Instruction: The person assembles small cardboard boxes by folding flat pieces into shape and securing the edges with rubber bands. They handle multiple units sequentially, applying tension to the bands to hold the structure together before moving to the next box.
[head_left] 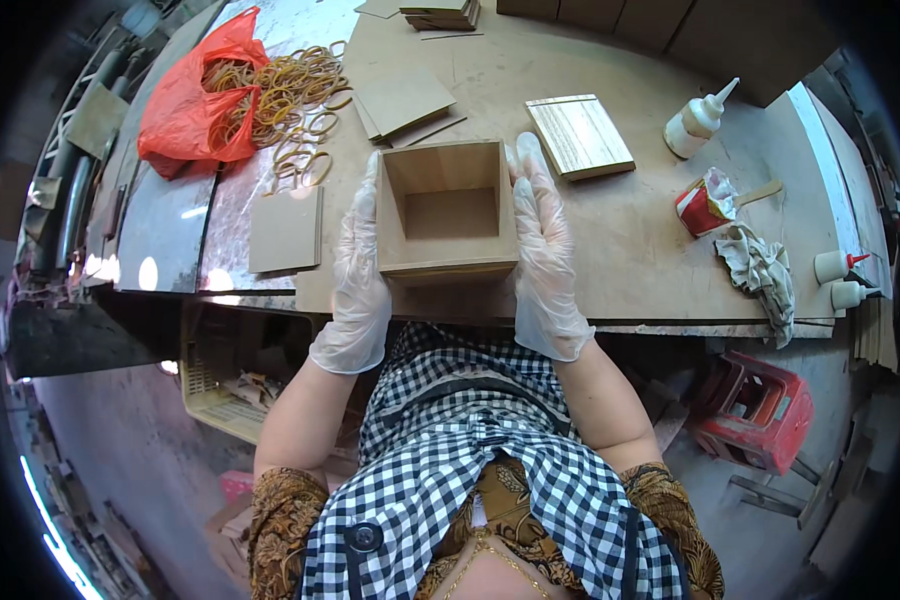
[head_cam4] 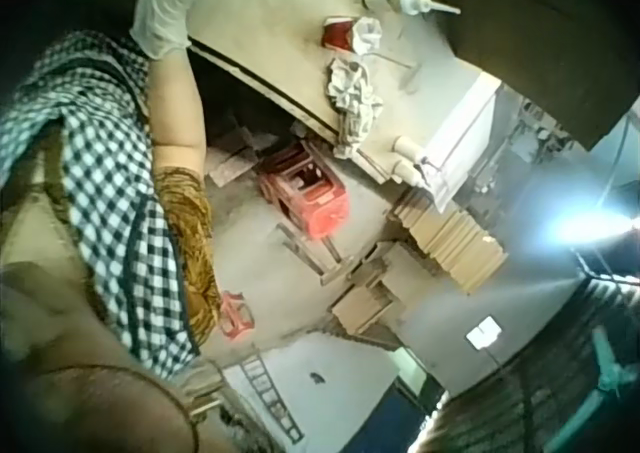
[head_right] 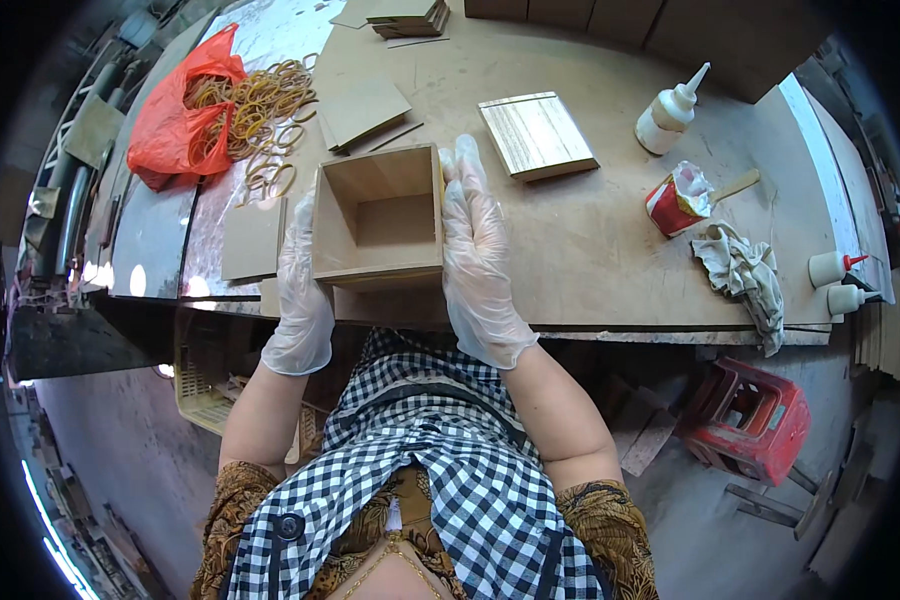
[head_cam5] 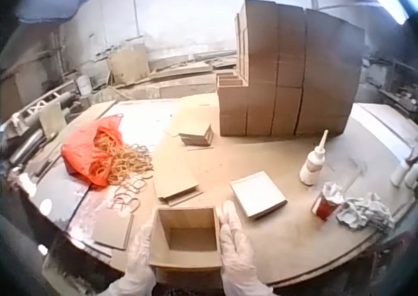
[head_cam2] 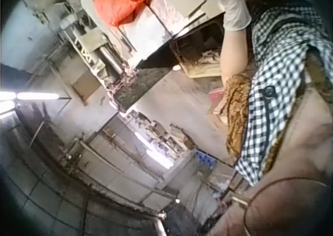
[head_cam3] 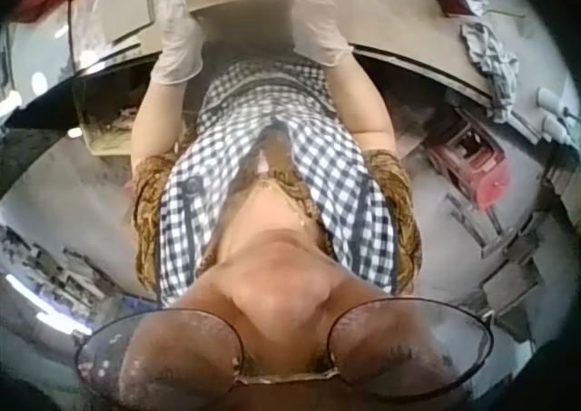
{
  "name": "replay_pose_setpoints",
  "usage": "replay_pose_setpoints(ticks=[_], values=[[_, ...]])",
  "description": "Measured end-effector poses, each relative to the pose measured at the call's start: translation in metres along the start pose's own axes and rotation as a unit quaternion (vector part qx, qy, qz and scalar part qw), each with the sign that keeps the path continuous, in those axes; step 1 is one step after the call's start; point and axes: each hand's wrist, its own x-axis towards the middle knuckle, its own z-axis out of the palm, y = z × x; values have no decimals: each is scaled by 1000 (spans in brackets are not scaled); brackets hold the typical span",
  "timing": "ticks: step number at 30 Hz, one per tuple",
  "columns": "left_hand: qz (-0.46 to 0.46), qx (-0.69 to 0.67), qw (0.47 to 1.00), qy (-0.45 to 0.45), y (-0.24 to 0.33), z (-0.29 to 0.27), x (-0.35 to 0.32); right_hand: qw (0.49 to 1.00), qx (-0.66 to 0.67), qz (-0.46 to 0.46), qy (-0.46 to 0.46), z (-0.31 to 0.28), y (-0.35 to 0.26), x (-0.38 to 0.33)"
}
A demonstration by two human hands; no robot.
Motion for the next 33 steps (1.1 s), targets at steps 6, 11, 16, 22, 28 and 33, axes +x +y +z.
replay_pose_setpoints(ticks=[6, 11, 16, 22, 28, 33], values=[[-199, -10, 980, 21, 10, -22, 24, 985, -91, 97, 110, -24, -9, 11], [-162, 71, 984, 8, 15, -12, 30, 961, -140, 211, 108, -3, -37, 17], [99, 20, 993, -55, 35, -5, 26, 973, 212, 89, 3, -22, -37, 33], [55, -43, 997, -12, 19, -6, 13, 951, 300, 35, -69, -23, -11, 27], [124, -98, 978, -133, -1, -13, 4, 983, 180, 20, -3, -35, -2, 13], [130, -41, 988, -72, -24, -12, 14, 998, 16, -12, -53, -1, -3, 1]])
